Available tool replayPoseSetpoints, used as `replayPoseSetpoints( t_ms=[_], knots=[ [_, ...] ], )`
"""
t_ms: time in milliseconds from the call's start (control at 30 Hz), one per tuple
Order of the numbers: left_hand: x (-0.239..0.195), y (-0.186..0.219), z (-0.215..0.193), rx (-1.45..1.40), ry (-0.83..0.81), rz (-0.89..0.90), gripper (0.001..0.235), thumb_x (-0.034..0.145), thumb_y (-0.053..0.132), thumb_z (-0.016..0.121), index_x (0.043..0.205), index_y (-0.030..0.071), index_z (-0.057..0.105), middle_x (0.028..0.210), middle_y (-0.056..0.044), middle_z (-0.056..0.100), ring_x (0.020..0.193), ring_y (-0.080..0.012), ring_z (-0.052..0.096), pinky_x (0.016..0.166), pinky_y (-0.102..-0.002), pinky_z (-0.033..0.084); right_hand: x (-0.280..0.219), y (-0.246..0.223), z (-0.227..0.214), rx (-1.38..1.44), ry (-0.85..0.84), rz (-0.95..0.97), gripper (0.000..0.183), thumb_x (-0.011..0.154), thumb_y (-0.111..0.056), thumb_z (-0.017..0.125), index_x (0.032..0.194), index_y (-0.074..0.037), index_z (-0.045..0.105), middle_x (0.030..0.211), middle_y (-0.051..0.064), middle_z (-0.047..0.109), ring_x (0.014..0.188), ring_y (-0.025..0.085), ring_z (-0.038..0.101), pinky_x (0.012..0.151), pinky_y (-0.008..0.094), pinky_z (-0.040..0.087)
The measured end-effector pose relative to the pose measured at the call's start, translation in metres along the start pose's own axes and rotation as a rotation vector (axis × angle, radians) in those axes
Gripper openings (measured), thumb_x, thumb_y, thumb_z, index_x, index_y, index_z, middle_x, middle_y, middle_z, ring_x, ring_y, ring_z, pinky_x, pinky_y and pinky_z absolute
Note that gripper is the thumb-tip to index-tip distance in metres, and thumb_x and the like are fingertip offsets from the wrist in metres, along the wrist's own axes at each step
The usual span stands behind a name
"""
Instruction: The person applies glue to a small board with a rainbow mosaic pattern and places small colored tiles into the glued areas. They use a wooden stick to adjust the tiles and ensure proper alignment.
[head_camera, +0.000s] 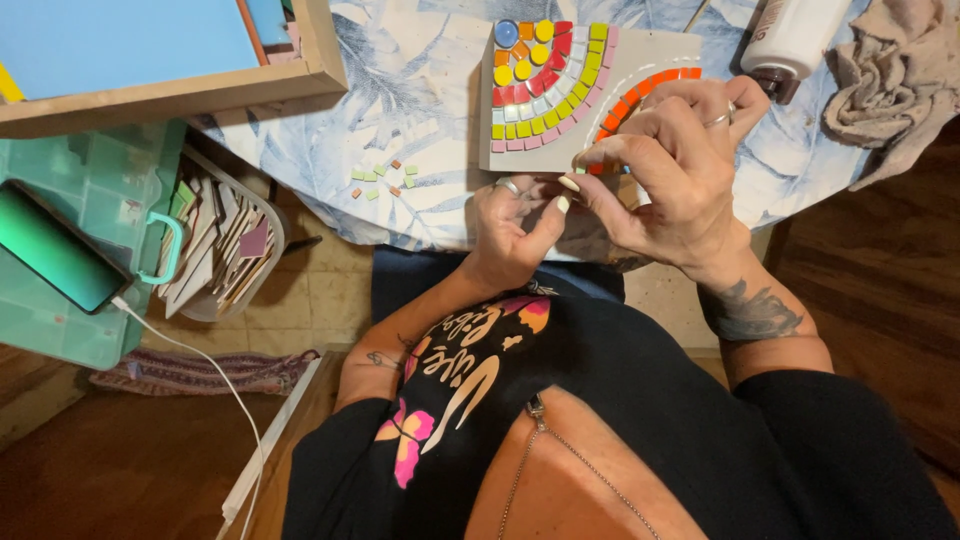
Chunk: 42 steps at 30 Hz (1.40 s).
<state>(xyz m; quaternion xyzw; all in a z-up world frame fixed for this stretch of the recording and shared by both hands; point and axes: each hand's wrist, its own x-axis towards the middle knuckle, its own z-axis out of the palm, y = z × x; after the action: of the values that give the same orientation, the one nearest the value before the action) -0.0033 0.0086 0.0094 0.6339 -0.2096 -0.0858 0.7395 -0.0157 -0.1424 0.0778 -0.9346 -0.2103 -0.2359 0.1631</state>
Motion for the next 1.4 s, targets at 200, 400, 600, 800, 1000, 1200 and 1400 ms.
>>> replayPoseSetpoints(
  t_ms=[200, 400, 600, 800, 1000, 1200, 1400],
  knots=[
    [0.000, 0.000, 0.000, -0.012, -0.008, 0.004, 0.012, 0.075, 0.006, 0.050, 0.086, 0.000, 0.055, 0.075, -0.008, 0.059, 0.067, -0.0188, 0.059, 0.062, -0.028, 0.051, -0.001, 0.001, 0.001, -0.010, 0.013, -0.005, 0.014, 0.082, -0.020, 0.067, 0.077, -0.008, 0.061, 0.069, 0.006, 0.051, 0.080, 0.030, 0.048, 0.076, 0.041, 0.020],
    [0.000, -0.002, 0.000, 0.034, 0.012, 0.028, 0.012, 0.075, 0.006, 0.051, 0.085, 0.000, 0.055, 0.077, -0.008, 0.060, 0.068, -0.0199, 0.060, 0.064, -0.029, 0.052, 0.000, 0.000, 0.001, -0.012, 0.016, -0.013, 0.015, 0.082, -0.021, 0.066, 0.076, -0.008, 0.062, 0.069, 0.007, 0.048, 0.079, 0.030, 0.046, 0.075, 0.040, 0.020],
    [0.000, 0.000, 0.001, -0.003, 0.016, -0.007, 0.013, 0.074, 0.005, 0.050, 0.084, -0.001, 0.055, 0.075, -0.009, 0.060, 0.067, -0.0198, 0.060, 0.063, -0.028, 0.052, -0.001, 0.000, 0.002, -0.025, 0.022, -0.017, 0.015, 0.082, -0.021, 0.065, 0.076, -0.008, 0.062, 0.068, 0.006, 0.048, 0.079, 0.029, 0.046, 0.074, 0.039, 0.019],
    [0.000, 0.000, 0.000, 0.016, 0.005, 0.009, 0.012, 0.074, 0.005, 0.050, 0.083, 0.000, 0.054, 0.073, -0.008, 0.059, 0.065, -0.0190, 0.059, 0.060, -0.028, 0.052, 0.000, -0.001, 0.001, -0.037, 0.022, -0.009, 0.016, 0.083, -0.022, 0.067, 0.076, -0.008, 0.063, 0.069, 0.007, 0.050, 0.078, 0.029, 0.046, 0.073, 0.039, 0.019],
    [-0.001, -0.001, 0.000, 0.032, 0.010, -0.017, 0.014, 0.075, 0.007, 0.052, 0.087, 0.000, 0.055, 0.079, -0.008, 0.061, 0.072, -0.0196, 0.061, 0.067, -0.029, 0.052, -0.007, 0.001, 0.002, -0.039, 0.018, 0.002, 0.017, 0.082, -0.023, 0.069, 0.076, -0.008, 0.062, 0.070, 0.007, 0.050, 0.080, 0.029, 0.046, 0.074, 0.039, 0.019],
    [-0.002, 0.009, -0.006, 0.181, -0.139, -0.041, 0.017, 0.076, 0.017, 0.051, 0.085, 0.012, 0.064, 0.078, 0.002, 0.065, 0.063, -0.0135, 0.061, 0.060, -0.023, 0.048, -0.028, 0.004, -0.011, 0.132, 0.145, 0.085, 0.036, 0.072, -0.026, 0.070, 0.084, 0.005, 0.055, 0.076, 0.017, 0.052, 0.074, 0.029, 0.046, 0.074, 0.041, 0.039],
    [-0.011, 0.017, -0.023, 0.300, -0.222, 0.117, 0.003, 0.076, 0.011, 0.063, 0.078, 0.010, 0.062, 0.068, 0.002, 0.063, 0.049, -0.0046, 0.054, 0.042, -0.017, 0.038, -0.044, -0.013, -0.019, 0.105, 0.447, 0.253, 0.023, 0.087, -0.020, 0.051, 0.079, 0.001, 0.051, 0.060, 0.008, 0.036, 0.066, 0.025, 0.037, 0.068, 0.035, 0.030]
  ],
)
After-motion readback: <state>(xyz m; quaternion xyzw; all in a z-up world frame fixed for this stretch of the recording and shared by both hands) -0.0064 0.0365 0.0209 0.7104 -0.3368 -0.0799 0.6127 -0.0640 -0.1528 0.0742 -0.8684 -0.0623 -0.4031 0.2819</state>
